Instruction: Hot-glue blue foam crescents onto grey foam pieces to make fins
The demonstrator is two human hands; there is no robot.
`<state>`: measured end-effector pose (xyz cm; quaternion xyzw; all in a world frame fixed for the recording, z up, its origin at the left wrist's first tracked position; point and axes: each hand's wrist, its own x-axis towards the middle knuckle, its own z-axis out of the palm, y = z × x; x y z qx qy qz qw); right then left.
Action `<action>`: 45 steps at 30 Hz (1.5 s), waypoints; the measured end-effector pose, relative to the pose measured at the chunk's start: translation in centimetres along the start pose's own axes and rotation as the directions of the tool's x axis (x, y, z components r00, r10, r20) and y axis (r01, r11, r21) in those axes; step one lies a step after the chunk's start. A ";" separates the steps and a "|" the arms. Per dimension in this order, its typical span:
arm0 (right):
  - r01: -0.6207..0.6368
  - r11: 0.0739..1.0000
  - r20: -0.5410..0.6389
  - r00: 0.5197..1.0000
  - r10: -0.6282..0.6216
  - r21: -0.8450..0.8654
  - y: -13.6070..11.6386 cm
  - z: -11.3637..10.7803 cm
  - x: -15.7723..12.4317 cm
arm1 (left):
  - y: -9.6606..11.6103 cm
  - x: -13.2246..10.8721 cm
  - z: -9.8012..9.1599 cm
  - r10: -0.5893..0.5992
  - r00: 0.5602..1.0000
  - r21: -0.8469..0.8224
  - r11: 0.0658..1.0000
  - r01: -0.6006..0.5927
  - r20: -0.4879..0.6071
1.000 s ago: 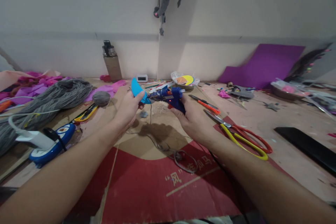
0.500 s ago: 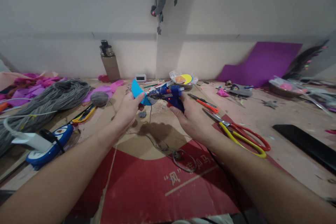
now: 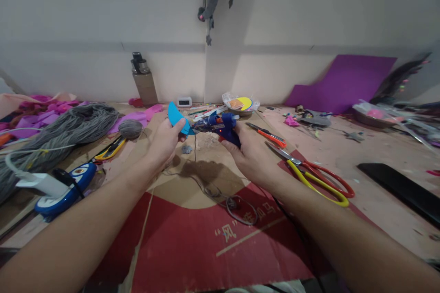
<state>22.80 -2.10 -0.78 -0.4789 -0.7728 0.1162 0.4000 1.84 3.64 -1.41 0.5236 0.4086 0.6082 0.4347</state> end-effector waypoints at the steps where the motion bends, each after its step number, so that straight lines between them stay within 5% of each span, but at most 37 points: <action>1: -0.004 1.000 -0.001 1.000 0.004 0.001 0.0 0.0 0.0 | 0.1 -0.1 0.2 -0.006 1.000 -0.010 1.000 0.006 0.004; 45: 0.017 0.999 -0.058 0.998 -0.015 0.038 0.4 0.0 0.1 | -0.5 -0.3 0.3 -0.017 0.999 0.070 0.997 0.013 0.048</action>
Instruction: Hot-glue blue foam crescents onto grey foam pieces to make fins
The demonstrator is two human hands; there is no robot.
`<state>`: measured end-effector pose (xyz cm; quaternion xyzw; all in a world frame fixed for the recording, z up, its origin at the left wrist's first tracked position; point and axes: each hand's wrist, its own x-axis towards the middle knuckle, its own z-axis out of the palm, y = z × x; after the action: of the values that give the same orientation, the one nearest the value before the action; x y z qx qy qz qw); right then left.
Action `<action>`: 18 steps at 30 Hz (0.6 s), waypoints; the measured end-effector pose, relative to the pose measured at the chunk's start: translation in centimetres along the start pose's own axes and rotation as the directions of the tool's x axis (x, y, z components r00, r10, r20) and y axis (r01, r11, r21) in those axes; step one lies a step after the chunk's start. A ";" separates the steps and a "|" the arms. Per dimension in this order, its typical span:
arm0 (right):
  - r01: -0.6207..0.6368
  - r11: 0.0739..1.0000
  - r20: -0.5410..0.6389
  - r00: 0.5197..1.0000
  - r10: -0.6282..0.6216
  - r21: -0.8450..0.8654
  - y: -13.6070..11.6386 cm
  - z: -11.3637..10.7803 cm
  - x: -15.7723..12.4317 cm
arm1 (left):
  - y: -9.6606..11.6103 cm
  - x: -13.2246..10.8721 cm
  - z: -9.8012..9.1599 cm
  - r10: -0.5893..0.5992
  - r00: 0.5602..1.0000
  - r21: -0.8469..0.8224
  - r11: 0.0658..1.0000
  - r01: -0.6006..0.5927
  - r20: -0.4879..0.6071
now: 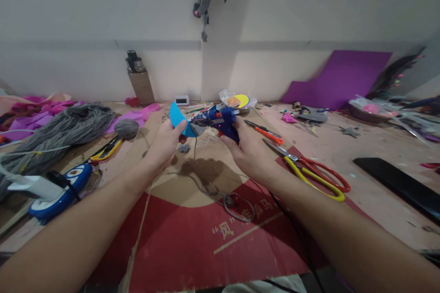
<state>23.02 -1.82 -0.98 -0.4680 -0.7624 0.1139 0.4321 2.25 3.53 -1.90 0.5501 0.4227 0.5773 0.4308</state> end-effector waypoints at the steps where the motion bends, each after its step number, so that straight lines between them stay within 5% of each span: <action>1: 0.001 1.000 0.006 1.000 -0.001 -0.006 -0.1 0.0 0.0 | 0.1 0.0 0.0 0.003 1.000 0.000 1.000 -0.003 -0.008; 18: -0.013 0.997 0.056 0.998 0.017 -0.071 -0.9 -0.2 -0.1 | 1.3 0.7 -0.7 0.006 0.992 -0.051 0.999 -0.012 -0.123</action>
<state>22.66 -2.45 -0.40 -0.4852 -0.7743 0.1031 0.3929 1.47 3.80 -0.50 0.5042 0.4306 0.6227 0.4154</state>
